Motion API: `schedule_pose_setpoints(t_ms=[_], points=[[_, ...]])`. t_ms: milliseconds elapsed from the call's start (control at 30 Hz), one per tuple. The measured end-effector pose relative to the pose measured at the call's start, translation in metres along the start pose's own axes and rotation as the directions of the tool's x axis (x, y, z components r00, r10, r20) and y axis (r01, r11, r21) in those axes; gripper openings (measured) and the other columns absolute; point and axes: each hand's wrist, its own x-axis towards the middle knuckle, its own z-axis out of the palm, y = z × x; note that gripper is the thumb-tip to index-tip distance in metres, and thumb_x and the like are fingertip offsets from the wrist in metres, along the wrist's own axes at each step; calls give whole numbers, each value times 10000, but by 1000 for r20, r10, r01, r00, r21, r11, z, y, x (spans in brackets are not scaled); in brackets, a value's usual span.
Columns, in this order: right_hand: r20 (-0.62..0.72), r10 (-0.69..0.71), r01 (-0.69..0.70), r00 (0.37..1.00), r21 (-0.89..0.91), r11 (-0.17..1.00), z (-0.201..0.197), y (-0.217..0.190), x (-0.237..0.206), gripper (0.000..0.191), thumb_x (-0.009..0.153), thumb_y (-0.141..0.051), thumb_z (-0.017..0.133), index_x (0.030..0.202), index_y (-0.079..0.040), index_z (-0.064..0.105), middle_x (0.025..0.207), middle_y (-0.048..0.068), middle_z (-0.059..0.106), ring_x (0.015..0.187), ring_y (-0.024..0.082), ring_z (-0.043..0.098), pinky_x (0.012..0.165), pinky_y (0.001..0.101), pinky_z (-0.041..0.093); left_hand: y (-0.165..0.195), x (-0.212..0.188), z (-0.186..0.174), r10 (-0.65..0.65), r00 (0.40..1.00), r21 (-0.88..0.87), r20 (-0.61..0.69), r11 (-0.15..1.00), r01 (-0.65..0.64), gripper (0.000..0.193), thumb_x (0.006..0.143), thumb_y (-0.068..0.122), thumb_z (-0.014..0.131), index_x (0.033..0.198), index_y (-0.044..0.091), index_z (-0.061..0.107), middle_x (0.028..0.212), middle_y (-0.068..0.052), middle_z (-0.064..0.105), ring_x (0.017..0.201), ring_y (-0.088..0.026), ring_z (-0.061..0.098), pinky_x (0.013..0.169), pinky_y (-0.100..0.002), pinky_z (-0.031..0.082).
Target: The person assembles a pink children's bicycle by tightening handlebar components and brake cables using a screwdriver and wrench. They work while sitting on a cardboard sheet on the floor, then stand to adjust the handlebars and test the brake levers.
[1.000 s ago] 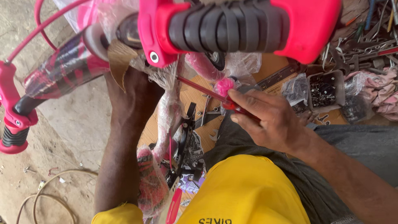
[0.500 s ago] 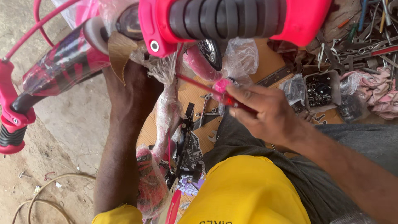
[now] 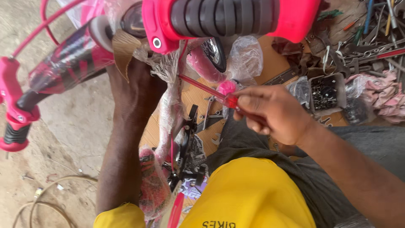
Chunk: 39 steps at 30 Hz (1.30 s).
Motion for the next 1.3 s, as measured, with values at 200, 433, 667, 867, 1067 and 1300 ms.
schedule_pose_setpoints(t_ms=[200, 433, 667, 867, 1067, 1300], points=[[-112, -566, 347, 817, -689, 636, 27, 10, -13, 186, 1019, -158, 686, 1125, -5, 684, 920, 115, 704, 700, 179, 685, 586, 311, 540, 3, 4, 0, -92, 985, -46, 146, 994, 100, 183, 982, 146, 813, 1111, 67, 710, 1030, -88, 715, 936, -314, 697, 785, -463, 533], [76, 182, -196, 980, 454, 869, 12, 6, -6, 362, 912, -139, 723, 1237, 15, 686, 913, 143, 699, 564, 91, 564, 429, 212, 427, 4, 8, -7, 61, 994, -55, -96, 996, -67, 252, 815, 85, 795, 1027, 29, 671, 978, -152, 696, 893, -374, 686, 754, -479, 541], [138, -733, 446, 666, -862, 242, 25, 24, -14, 279, 1006, -118, 727, 1243, -17, 619, 1016, 107, 698, 821, 185, 714, 680, 297, 570, 1, -1, 1, -28, 999, -118, 41, 993, 32, 248, 984, 122, 834, 1155, 49, 671, 1118, -117, 702, 993, -341, 701, 828, -471, 553], [-57, 112, -76, 992, 434, 898, 17, 14, -1, 375, 913, -58, 734, 1245, 84, 632, 956, 170, 719, 683, 178, 675, 539, 252, 543, -2, -5, 2, -17, 999, -24, 33, 1000, 18, 318, 912, 88, 800, 1211, 85, 690, 1083, -95, 703, 990, -340, 689, 853, -501, 530], [142, -663, 485, 735, -794, 367, 13, 41, -13, 420, 867, -112, 765, 1228, 46, 619, 959, 167, 690, 722, 219, 654, 597, 319, 522, 1, -1, -1, -47, 998, -125, 46, 991, 52, 280, 930, 123, 827, 1170, 50, 702, 1051, -135, 691, 936, -376, 677, 771, -501, 514], [-189, -537, 366, 822, -548, 752, 45, 3, -9, 333, 916, -87, 777, 1210, -26, 635, 975, 100, 692, 738, 181, 693, 617, 291, 552, -1, 0, -1, -111, 988, -90, 103, 989, 121, 261, 825, 53, 765, 1083, 61, 731, 975, -138, 716, 850, -366, 687, 695, -481, 529]])
